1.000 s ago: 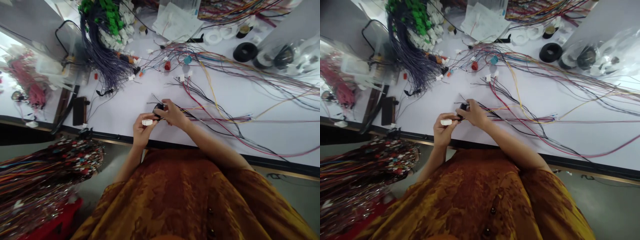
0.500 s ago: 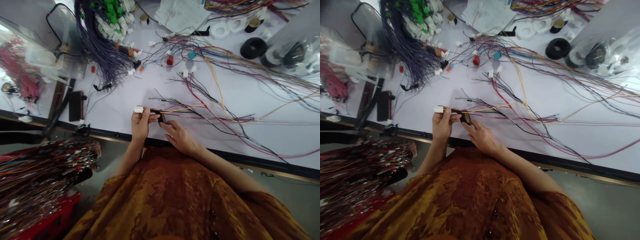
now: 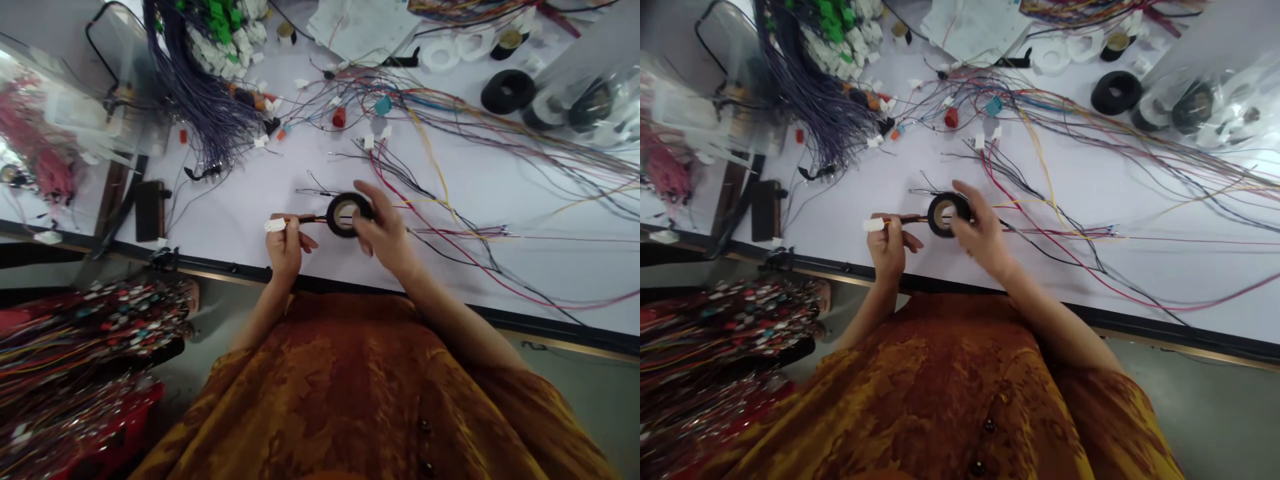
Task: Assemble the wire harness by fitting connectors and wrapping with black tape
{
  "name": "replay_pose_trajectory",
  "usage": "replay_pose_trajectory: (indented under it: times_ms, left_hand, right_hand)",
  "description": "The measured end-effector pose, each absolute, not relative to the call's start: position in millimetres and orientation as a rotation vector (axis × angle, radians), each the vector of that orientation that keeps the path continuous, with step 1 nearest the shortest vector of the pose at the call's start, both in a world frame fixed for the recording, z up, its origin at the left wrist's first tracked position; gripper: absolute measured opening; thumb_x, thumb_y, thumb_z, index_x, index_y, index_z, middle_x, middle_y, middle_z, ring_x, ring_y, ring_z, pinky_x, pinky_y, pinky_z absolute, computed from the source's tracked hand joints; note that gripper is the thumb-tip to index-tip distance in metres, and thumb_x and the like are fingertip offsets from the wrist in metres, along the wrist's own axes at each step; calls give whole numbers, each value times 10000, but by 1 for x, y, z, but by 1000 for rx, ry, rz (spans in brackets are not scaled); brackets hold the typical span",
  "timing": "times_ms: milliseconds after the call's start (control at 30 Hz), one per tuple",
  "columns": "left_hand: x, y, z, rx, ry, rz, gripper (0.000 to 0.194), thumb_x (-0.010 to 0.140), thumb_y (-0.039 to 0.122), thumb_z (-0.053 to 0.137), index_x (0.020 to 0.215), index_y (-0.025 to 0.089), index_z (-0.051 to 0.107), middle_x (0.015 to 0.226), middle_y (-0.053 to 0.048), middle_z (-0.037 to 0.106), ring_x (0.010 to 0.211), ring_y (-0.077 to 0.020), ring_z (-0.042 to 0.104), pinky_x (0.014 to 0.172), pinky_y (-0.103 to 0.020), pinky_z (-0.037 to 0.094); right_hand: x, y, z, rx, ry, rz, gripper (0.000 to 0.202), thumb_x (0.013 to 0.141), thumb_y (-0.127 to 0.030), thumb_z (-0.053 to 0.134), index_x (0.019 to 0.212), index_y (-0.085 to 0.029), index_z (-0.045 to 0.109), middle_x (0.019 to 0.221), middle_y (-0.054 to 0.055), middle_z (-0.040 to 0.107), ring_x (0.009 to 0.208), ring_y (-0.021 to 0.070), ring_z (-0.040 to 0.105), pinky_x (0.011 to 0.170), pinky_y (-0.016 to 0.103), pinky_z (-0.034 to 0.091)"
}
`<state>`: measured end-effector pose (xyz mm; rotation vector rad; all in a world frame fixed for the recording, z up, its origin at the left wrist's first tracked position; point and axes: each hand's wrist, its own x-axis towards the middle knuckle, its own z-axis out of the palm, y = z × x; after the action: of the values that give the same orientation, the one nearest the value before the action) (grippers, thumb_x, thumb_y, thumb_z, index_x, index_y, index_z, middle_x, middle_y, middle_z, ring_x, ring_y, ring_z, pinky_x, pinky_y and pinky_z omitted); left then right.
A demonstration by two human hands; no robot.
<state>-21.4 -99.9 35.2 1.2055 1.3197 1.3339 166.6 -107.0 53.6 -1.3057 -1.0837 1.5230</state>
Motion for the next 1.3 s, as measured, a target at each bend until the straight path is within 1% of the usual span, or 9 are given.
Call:
replay_pose_trajectory:
  times_ms: [167, 300, 467, 600, 767, 933, 1033, 1167, 1300]
  left_hand:
    - [-17, -92, 36, 1035, 1231, 1304, 342, 913, 531, 596, 986, 201, 545, 855, -28, 736, 592, -119, 706, 531, -192, 553]
    - [-19, -103, 50, 1327, 1098, 1240, 252, 930, 440, 613, 1042, 214, 625, 934, -53, 746, 928, -192, 739, 862, -347, 605]
    - [-25, -112, 49, 1618, 1074, 1200, 182, 950, 372, 587, 937, 210, 670, 954, -55, 742, 1015, -205, 710, 992, -420, 549]
    - [-26, -106, 32, 1341, 1129, 1377, 211, 975, 382, 541, 950, 199, 642, 974, -55, 720, 979, -178, 712, 860, -346, 592]
    - [-10, -95, 20, 1378, 1006, 1118, 274, 867, 414, 696, 1056, 216, 681, 1160, -92, 690, 949, -156, 699, 721, -250, 584]
    - [9, -89, 29, 1241, 1113, 1100, 295, 906, 453, 634, 943, 173, 717, 761, -32, 722, 385, -37, 491, 371, -173, 375]
    - [10, -91, 39, 1163, 1179, 1102, 284, 925, 448, 610, 967, 187, 716, 728, -13, 716, 345, -39, 456, 337, -180, 350]
    - [7, -104, 55, 1568, 1097, 1094, 209, 945, 373, 596, 985, 206, 716, 959, -59, 749, 768, -143, 713, 703, -277, 593]
    - [7, -112, 55, 2002, 991, 1096, 143, 927, 320, 624, 913, 213, 717, 1028, -73, 728, 991, -183, 693, 894, -351, 569]
  right_hand:
    - [162, -153, 43, -1254, -1866, 1052, 297, 915, -274, 530, 1191, -223, 626, 1166, 101, 608, 814, 154, 611, 739, 313, 539]
    - [161, -107, 50, -1362, -1403, 1043, 310, 874, -380, 644, 1097, -178, 571, 925, 52, 623, 632, 97, 532, 563, 235, 475]
    - [157, -58, 49, -1413, -965, 1711, 337, 788, -290, 691, 1063, -178, 533, 657, -36, 545, 408, 59, 396, 349, 188, 272]
    - [169, -63, 40, -1313, -622, 1695, 331, 789, -256, 603, 1111, -208, 545, 660, -58, 537, 374, 35, 314, 341, 176, 206]
    - [193, -89, 34, -1251, -807, 1507, 414, 828, -345, 588, 1227, -249, 539, 859, -9, 629, 453, 56, 421, 384, 197, 324]
    - [186, -138, 36, -1397, -1393, 1077, 503, 898, -376, 564, 1379, -249, 489, 1096, 93, 639, 818, 189, 628, 663, 317, 553]
    - [175, -159, 39, -1348, -1771, 935, 344, 912, -332, 563, 1231, -222, 626, 1104, 112, 633, 908, 206, 621, 757, 336, 554]
    - [174, -130, 45, -1335, -1466, 976, 307, 902, -389, 601, 1137, -192, 608, 993, 69, 628, 676, 110, 557, 567, 237, 506]
    - [182, -80, 43, -1447, -1146, 1382, 390, 871, -368, 624, 1190, -156, 551, 706, -12, 555, 445, 73, 408, 364, 201, 353]
